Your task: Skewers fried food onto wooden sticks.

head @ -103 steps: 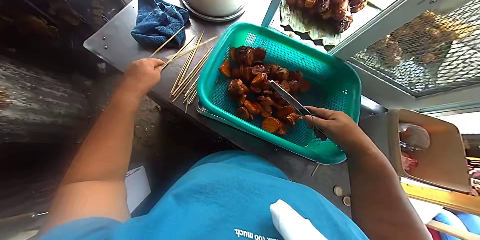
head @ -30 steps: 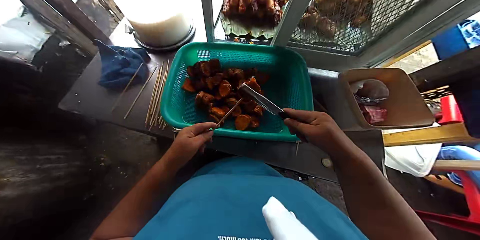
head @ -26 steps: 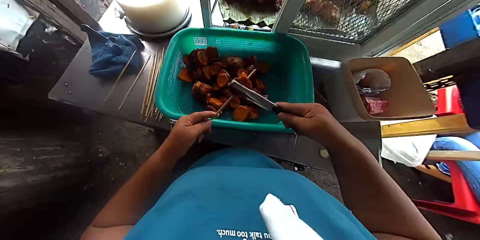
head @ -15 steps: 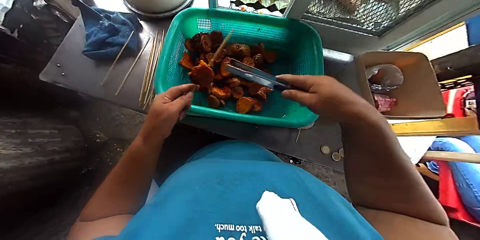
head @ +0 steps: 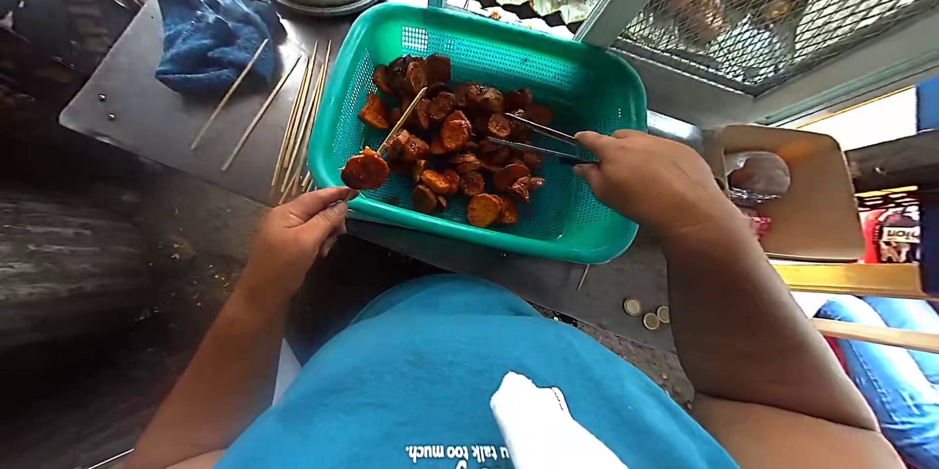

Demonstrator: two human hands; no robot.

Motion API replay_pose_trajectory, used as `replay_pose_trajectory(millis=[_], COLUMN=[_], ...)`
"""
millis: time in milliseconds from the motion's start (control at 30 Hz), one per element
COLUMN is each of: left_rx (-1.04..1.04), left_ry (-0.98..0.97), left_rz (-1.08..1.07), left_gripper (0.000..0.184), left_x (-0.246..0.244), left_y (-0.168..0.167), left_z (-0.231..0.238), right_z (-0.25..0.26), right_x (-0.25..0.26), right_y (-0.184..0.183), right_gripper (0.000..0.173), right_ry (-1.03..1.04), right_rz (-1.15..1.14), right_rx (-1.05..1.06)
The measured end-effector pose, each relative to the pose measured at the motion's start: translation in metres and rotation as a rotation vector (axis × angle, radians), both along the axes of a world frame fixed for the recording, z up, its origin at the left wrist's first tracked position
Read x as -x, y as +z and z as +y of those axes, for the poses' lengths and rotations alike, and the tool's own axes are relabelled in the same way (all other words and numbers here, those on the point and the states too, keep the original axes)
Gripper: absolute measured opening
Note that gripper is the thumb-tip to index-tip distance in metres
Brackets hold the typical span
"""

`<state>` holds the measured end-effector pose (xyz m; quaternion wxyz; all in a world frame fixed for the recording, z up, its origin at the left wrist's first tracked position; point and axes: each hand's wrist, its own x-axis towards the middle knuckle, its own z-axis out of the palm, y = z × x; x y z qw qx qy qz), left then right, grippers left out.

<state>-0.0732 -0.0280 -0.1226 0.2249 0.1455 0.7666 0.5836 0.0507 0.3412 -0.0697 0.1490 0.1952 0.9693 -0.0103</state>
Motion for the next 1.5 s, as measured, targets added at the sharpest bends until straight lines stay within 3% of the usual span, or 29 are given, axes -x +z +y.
replay_pose_trajectory(millis=[267,500,733,933,1233,1367,1500], left_rx=[0.054,0.027,0.06,0.055,0.056,0.017,0.014], left_ry=[-0.016,-0.004,0.029,-0.022,0.061,0.101,0.108], left_rz=[0.065,0.107,0.137,0.161,0.195,0.16,0.138], left_gripper=[0.032,0.03,0.032,0.034,0.026,0.026,0.027], left_x=[0.006,0.01,0.009,0.019,-0.002,-0.003,-0.003], left_y=[-0.013,-0.017,-0.026,-0.057,-0.026,-0.024,-0.026], left_z=[-0.002,0.011,-0.01,-0.032,-0.033,-0.042,-0.047], right_z=[-0.023,-0.053,-0.021,-0.009,-0.018,-0.037,-0.058], right_x=[0.013,0.053,0.027,0.0,-0.016,0.006,0.047], right_y=[-0.013,0.005,-0.011,-0.025,0.015,0.012,0.005], right_gripper=[0.033,0.044,0.037,0.037,0.037,0.037,0.039], right_ry=[0.022,0.049,0.077,0.04,0.02,0.099,0.104], right_rz=[0.147,-0.145,-0.018,0.069,0.052,0.14,-0.004], right_rx=[0.103,0.067,0.032,0.124,0.006,0.037,0.011])
